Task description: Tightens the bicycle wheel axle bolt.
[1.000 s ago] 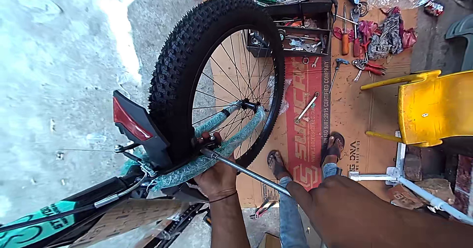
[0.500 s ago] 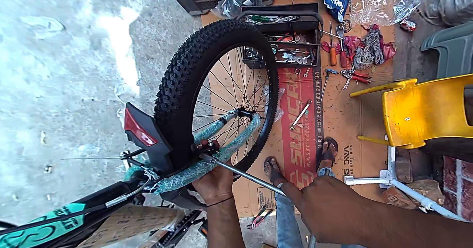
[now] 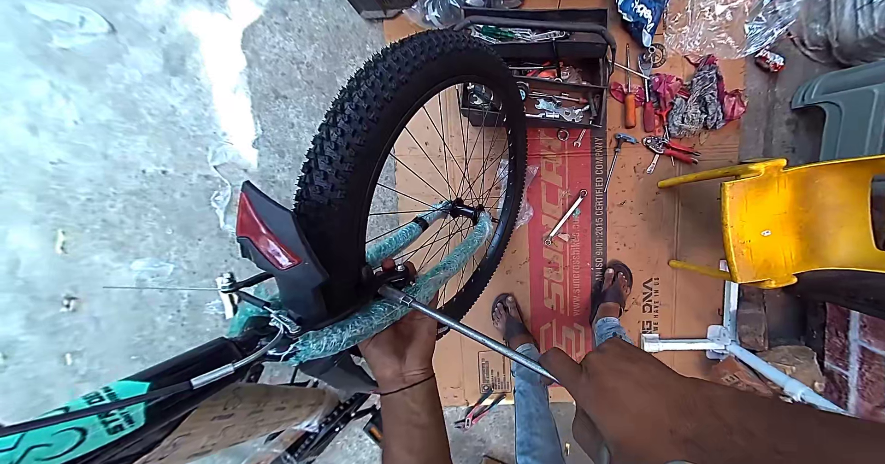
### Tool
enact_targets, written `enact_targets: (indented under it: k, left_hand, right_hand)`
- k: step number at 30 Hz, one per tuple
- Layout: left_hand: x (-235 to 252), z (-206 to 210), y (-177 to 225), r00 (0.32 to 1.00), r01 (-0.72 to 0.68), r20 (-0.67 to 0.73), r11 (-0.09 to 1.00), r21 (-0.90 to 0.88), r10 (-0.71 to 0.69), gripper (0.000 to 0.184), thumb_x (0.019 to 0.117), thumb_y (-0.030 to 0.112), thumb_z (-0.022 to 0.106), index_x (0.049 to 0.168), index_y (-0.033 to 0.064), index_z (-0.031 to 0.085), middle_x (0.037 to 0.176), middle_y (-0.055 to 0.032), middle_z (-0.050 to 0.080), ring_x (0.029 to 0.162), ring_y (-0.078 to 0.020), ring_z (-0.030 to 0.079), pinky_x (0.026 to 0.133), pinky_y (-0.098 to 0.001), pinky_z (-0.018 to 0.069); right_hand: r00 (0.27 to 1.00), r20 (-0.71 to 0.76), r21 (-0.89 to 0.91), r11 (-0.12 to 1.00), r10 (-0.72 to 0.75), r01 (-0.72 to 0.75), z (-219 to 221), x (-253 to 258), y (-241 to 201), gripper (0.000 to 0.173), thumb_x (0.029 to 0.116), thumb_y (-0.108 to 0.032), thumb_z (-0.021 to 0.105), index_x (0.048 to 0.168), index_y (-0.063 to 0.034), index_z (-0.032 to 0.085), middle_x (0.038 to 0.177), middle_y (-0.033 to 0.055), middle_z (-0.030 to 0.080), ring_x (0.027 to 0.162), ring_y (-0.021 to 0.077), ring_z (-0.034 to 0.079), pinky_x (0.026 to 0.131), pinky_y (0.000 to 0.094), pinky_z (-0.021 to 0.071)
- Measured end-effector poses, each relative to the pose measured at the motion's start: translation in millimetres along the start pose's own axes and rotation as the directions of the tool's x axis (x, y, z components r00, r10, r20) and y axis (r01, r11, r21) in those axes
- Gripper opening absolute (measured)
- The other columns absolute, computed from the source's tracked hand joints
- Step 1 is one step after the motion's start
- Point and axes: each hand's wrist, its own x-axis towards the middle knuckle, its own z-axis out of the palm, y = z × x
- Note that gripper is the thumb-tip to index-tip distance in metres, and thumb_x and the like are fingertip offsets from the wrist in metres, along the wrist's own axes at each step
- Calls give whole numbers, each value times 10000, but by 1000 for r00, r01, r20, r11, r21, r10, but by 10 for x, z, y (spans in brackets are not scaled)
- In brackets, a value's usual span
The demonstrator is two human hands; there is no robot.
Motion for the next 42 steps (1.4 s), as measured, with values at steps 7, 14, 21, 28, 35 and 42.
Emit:
enact_targets:
  k: [7, 14, 21, 28, 35, 42]
  left_hand:
    - [7, -9, -1, 1000, -1, 14, 999, -45, 2, 538, 1040, 528, 301, 1284, 135, 576, 1233, -101, 633, 1162, -289, 628, 1005, -571, 511]
    - [10, -47, 14, 1000, -20, -20, 1000, -14, 20, 544, 1045, 547, 294, 1303, 159, 577, 1304, -91, 628, 1250, -311, 593, 1031, -626, 475]
    - [39, -99, 3, 998, -38, 53, 997, -70, 42, 539, 1038, 539, 306, 1283, 147, 584, 1319, -91, 618, 1255, -315, 587, 1038, -606, 480]
    - [21, -23, -121, 987, -138, 70, 986, -95, 145, 593, 1047, 499, 175, 1308, 119, 548, 1360, -101, 590, 1271, -280, 579, 1028, -510, 509]
    - [18, -68, -171, 983, -162, 89, 987, -6, 162, 590, 1059, 475, 152, 1318, 120, 545, 1263, -74, 610, 1132, -218, 630, 966, -448, 540]
    - [-7, 96, -199, 976, -206, -67, 978, 25, 207, 609, 1048, 516, 141, 1265, 125, 555, 1157, -74, 626, 1050, -218, 640, 936, -455, 543]
  right_hand:
    - [998, 14, 26, 998, -56, 55, 10, 27, 92, 535, 852, -332, 689, 1297, -143, 460, 628, 26, 504, 537, 267, 575, 510, 467, 473]
    - [997, -10, 100, 992, -74, 75, 47, 6, 75, 526, 840, -314, 704, 1283, -135, 486, 627, 35, 508, 529, 269, 568, 503, 465, 465]
    - [993, -16, 195, 973, -119, 119, 67, 19, 156, 567, 799, -280, 738, 1290, -146, 488, 620, 21, 488, 512, 245, 535, 488, 447, 440]
    - [993, 20, 193, 975, -112, 106, 21, 44, 142, 534, 814, -300, 726, 1269, -155, 488, 631, 15, 499, 528, 239, 549, 502, 450, 456]
    - [996, 14, 196, 977, -86, 81, 52, 38, 163, 576, 773, -375, 765, 1249, -173, 510, 668, 27, 510, 549, 245, 555, 502, 454, 448]
    - [981, 140, 293, 952, -131, 85, -79, 60, 216, 640, 748, -289, 808, 1289, -154, 493, 692, 47, 524, 560, 256, 554, 513, 466, 457]
